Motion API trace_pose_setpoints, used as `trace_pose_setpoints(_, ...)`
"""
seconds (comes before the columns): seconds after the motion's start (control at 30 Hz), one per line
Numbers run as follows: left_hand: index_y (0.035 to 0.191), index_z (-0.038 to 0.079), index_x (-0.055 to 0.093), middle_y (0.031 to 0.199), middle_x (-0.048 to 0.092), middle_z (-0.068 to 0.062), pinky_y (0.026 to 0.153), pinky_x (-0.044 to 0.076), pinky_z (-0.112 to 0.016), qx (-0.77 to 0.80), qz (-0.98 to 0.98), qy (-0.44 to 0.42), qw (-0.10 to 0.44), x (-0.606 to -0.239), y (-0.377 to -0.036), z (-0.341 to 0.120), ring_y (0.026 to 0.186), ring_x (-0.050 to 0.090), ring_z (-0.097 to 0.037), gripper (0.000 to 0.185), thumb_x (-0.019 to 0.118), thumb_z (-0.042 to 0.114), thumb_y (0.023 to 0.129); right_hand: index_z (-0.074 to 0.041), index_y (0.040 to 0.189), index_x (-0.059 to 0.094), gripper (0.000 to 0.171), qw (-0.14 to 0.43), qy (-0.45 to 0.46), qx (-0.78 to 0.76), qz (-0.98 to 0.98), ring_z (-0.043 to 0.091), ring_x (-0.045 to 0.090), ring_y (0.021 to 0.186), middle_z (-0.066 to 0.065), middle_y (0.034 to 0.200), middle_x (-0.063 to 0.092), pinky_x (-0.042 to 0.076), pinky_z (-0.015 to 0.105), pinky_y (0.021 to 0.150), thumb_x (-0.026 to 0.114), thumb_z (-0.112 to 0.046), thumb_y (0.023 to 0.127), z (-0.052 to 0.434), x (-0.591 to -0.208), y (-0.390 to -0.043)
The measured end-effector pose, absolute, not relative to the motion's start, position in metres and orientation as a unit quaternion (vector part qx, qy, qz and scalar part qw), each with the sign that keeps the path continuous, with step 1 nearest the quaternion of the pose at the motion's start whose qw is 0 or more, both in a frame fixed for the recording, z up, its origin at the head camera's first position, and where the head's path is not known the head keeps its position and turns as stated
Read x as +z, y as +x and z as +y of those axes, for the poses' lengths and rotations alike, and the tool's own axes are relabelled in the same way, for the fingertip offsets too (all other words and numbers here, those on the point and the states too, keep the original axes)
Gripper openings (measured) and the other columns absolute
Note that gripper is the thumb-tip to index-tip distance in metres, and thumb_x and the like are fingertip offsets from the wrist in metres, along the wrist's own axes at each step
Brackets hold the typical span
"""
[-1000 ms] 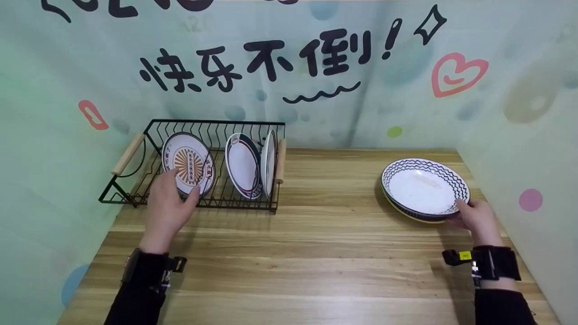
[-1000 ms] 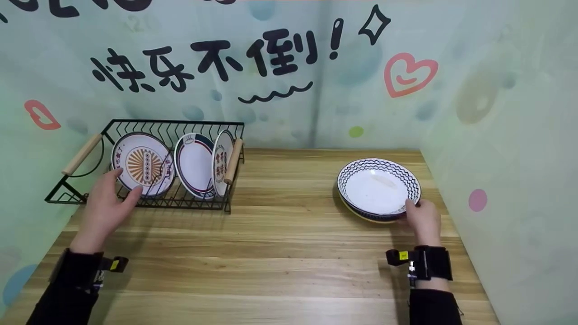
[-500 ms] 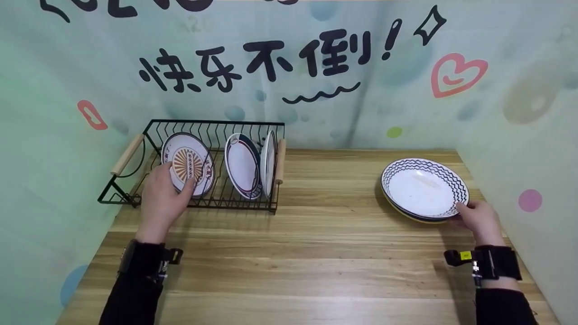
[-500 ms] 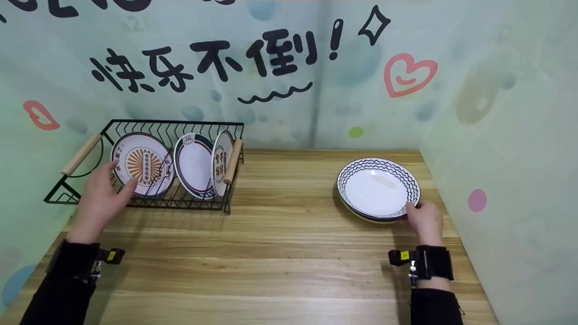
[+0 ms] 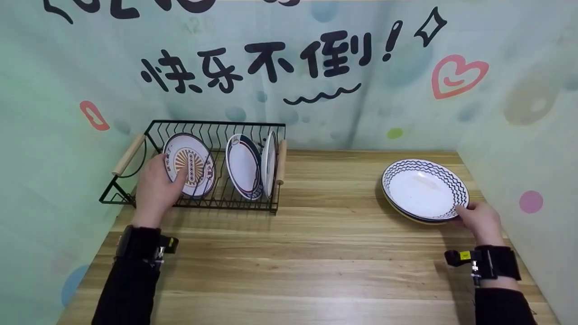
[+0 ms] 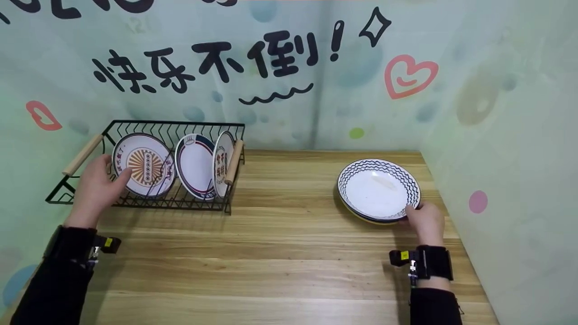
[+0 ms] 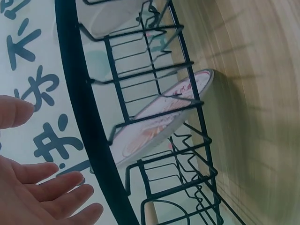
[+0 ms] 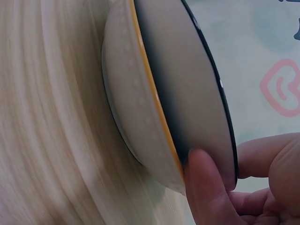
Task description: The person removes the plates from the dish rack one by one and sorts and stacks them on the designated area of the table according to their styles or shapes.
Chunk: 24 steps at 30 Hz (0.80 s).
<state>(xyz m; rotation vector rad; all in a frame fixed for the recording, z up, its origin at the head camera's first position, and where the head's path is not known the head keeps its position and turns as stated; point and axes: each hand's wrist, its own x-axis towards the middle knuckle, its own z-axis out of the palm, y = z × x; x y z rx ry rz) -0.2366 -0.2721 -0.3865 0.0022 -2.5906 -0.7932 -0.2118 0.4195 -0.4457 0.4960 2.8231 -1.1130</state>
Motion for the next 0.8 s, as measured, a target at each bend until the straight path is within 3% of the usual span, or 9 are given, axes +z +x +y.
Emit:
trace_pose_setpoints(0.6,0.129,-0.02,0.043,0.119,0.051,-0.038,0.091,0.044,-0.063,-0.285,-0.947,0.005,0.145,-0.384,-0.253,-0.289,0.108,0.051,-0.052,0.054,0.058,0.021,0.096,0.02,0.118,0.054,0.056,0.032,0.161,-0.332,0.929,0.043,0.056,0.097,0.037,0.111,0.06,0.043,0.041,0.074,0.054,-0.03,0.096,0.42,-0.444,-0.211)
trace_pose_setpoints(0.8,0.131,-0.022,0.038,0.119,0.049,-0.04,0.09,0.045,-0.063,-0.283,-0.952,0.012,0.113,-0.382,-0.258,-0.291,0.106,0.052,-0.053,0.06,0.057,0.023,0.096,0.021,0.116,0.055,0.055,0.03,0.165,-0.315,0.934,0.043,0.055,0.094,0.037,0.11,0.059,0.045,0.044,0.074,0.054,-0.03,0.096,0.419,-0.443,-0.212)
